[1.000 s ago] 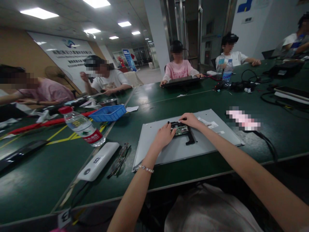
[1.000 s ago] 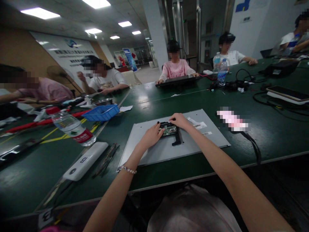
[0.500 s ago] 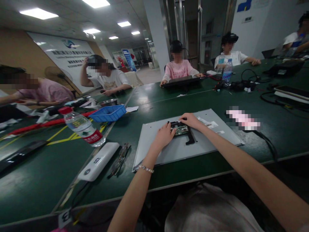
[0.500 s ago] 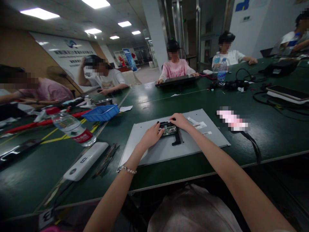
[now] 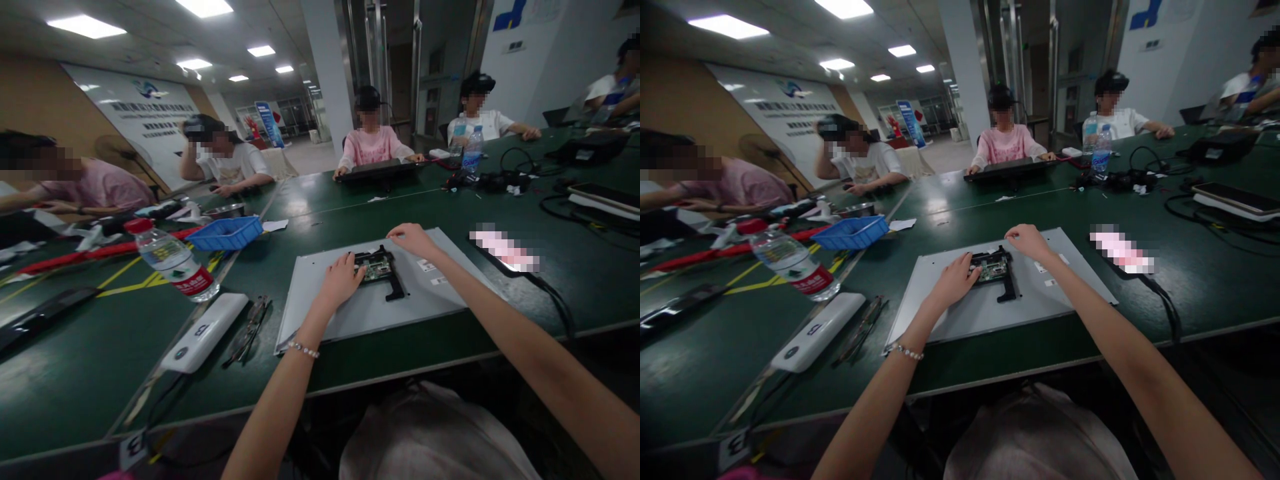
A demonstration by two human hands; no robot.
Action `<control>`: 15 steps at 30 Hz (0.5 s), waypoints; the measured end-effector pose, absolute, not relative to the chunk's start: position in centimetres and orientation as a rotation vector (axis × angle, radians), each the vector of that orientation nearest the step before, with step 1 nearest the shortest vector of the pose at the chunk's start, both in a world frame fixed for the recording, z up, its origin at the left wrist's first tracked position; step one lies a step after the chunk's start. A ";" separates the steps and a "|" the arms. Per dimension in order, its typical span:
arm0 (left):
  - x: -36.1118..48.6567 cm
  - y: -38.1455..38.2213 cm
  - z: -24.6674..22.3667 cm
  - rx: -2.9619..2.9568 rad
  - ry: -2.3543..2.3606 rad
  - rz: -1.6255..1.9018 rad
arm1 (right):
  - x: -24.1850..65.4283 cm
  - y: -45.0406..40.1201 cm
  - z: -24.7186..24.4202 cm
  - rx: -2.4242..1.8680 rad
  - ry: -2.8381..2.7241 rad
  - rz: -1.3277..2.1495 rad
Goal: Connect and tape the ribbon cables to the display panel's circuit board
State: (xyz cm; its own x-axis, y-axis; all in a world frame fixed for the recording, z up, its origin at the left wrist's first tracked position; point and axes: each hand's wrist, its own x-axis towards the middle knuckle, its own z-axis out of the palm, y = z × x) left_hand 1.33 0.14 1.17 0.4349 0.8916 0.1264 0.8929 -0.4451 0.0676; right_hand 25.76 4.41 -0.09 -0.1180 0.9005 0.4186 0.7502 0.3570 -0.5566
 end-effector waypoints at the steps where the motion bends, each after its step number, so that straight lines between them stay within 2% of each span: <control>1: 1.3 0.1 1.2 -2.654 -1.649 -0.230 | 26.2 4.1 0.2 -1.445 -1.916 0.266; 8: 1.3 0.0 1.4 -2.636 -1.615 -0.274 | 29.3 -0.2 0.4 -1.515 -1.875 0.315; 12: 2.4 -1.8 5.3 -2.647 -1.532 -0.384 | 30.8 -1.4 -0.3 -1.589 -1.821 0.297; 15: 3.6 -5.0 8.3 -2.888 -1.264 -0.354 | 31.0 -1.4 -0.4 -1.602 -1.808 0.262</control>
State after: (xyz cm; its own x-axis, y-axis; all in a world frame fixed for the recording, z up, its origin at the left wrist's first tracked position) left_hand 3.62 -4.96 8.27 0.6578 0.7285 0.1911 0.7217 -0.6823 0.1167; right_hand 31.04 -1.41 -0.37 0.0070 0.9325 0.3612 0.7915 0.2156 -0.5719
